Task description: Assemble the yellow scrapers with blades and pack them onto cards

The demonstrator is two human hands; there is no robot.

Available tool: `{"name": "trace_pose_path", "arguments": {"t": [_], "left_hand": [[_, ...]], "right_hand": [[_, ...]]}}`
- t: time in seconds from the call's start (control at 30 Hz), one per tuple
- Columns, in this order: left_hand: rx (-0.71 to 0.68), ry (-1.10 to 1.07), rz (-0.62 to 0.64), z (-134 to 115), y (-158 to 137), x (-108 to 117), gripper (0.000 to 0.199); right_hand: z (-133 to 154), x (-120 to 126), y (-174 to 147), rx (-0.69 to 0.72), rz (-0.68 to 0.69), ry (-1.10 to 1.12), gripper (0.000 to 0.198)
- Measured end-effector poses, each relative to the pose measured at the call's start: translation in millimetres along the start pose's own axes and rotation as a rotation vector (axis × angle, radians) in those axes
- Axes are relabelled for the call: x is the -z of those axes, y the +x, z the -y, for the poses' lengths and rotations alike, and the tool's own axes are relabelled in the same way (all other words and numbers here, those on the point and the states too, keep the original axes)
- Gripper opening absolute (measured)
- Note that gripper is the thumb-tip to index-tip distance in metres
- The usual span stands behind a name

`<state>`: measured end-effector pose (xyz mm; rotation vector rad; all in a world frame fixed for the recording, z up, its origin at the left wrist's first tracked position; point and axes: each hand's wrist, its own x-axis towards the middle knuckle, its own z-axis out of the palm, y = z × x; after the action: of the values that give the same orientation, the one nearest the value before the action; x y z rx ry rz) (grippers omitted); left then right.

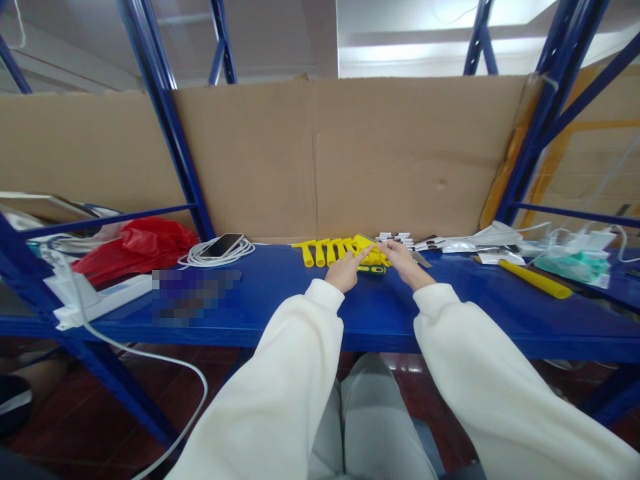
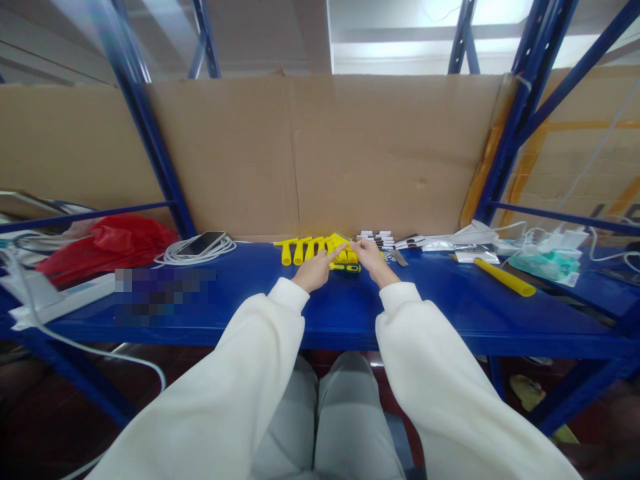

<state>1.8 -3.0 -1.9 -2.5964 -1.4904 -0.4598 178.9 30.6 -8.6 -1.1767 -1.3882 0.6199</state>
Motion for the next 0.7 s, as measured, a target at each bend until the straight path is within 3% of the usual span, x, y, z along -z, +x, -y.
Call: {"name": "trace_pose_path", "arguments": {"t": [0.23, 0.53, 0.63, 0.7], "left_hand": [[0.007, 0.030, 0.007, 1, 0, 2, 0.073], [0.001, 0.008, 0.032, 2, -1, 2, 0.066], [-0.016, -0.117, -0.003, 5, 3, -1, 0.065], [-0.033, -0.331, -0.060, 6, 6, -3, 0.068]], "right_hand": [[-3, 2, 0, 0.057, 0.071, 0.014, 0.051], [-4, 10, -3, 0.066, 0.138, -0.031, 0.050], [-2, 15, 2, -0.015, 0.116, -0.003, 0.049], [-3, 24, 7, -0.041, 0.009, -0.006, 0.049]]}}
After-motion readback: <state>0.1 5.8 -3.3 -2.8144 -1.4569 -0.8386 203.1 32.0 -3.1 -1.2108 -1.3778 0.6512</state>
